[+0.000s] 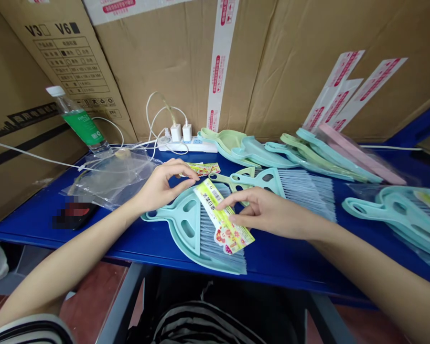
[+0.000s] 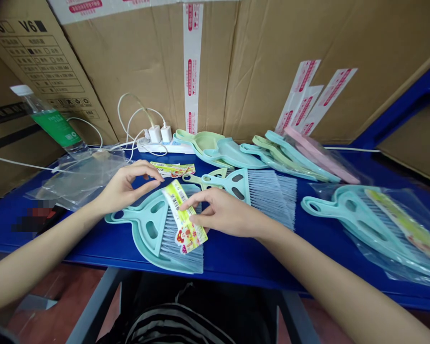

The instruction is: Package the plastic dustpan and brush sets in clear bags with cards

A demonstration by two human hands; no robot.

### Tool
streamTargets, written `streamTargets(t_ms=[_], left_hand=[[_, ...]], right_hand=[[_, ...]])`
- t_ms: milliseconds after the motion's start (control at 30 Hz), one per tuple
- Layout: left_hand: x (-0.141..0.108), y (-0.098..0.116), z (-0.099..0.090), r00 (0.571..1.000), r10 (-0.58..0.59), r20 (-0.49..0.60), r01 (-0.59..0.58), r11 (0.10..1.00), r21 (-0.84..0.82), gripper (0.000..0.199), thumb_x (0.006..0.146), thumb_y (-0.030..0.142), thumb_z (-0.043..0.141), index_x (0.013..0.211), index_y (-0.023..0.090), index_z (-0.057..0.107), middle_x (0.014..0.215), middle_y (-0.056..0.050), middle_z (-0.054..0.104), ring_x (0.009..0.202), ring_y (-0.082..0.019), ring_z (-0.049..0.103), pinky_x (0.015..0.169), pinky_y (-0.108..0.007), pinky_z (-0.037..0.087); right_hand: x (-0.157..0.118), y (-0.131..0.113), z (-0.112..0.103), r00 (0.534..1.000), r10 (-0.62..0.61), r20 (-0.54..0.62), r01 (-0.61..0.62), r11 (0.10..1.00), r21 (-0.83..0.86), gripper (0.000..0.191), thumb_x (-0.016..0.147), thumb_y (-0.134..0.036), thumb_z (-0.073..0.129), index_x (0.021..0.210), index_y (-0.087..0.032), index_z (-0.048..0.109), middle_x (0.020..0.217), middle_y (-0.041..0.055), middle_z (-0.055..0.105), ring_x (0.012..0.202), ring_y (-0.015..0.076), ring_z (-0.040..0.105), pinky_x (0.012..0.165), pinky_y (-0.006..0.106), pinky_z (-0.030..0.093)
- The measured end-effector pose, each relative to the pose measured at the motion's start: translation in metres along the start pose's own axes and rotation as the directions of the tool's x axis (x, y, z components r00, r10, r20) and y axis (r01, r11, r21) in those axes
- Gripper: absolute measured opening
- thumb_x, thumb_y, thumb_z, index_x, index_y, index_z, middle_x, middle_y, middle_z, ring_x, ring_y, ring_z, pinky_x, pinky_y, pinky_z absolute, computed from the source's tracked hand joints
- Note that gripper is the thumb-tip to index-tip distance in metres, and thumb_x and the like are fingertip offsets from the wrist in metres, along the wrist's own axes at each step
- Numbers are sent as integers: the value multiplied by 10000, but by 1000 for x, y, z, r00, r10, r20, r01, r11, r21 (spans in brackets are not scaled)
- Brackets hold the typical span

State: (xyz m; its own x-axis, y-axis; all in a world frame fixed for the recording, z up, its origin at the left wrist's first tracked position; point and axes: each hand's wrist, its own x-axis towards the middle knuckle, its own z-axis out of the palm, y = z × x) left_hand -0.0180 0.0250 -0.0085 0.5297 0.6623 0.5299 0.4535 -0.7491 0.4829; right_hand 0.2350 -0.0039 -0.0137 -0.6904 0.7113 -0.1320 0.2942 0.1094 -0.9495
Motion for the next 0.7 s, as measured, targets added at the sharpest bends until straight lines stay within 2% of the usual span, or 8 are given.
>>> streamTargets(t_ms=[133, 267, 400, 533, 700], left_hand=[[0, 0, -6, 997, -31, 70, 27, 998, 64, 150, 905, 250, 558, 874, 196, 695, 859, -41, 707, 810, -164, 583, 721, -292, 468], [0, -1, -8, 992, -47, 115, 34, 994, 108, 167, 909, 251, 539, 859, 202, 690, 845, -33, 707, 814, -170, 587, 761, -315, 473], [0, -1, -8, 986, -36, 160, 20, 994, 106, 161, 912, 236, 532, 865, 206, 683, 839, -24, 710, 799, -168, 599, 812, -341, 481], [0, -1, -8, 983, -9, 183, -9, 995, 99, 166, 918, 218, 523, 868, 198, 680, 844, -27, 717, 815, -168, 610, 843, -352, 481], [0, -1, -9, 978, 11, 208, -29, 996, 87, 170, 921, 215, 515, 869, 197, 677, 836, -25, 715, 802, -161, 621, 845, -347, 481]], right_hand=[[-8, -7, -6, 999, 39, 1, -39, 999, -32, 383, 795, -335, 668, 1138, -172, 718, 565, -77, 494, 470, 62, 353, 412, 196, 254], [-13, -7, -5, 997, 60, 46, -60, 998, -2, 482, 793, -354, 682, 1241, -177, 684, 627, -47, 601, 520, 86, 457, 449, 207, 344], [-15, -3, 2, 998, 68, 16, -68, 998, 15, 655, 807, -330, 682, 1419, -153, 529, 674, -22, 649, 596, 123, 568, 460, 211, 405], [-20, -2, 5, 998, 55, 4, -55, 998, 33, 744, 818, -325, 690, 1488, -135, 427, 708, -15, 678, 668, 149, 637, 551, 241, 502], [-27, -2, 3, 993, 79, 91, -87, 992, 88, 807, 827, -339, 688, 1532, -153, 343, 842, 19, 743, 794, 170, 696, 701, 284, 561]])
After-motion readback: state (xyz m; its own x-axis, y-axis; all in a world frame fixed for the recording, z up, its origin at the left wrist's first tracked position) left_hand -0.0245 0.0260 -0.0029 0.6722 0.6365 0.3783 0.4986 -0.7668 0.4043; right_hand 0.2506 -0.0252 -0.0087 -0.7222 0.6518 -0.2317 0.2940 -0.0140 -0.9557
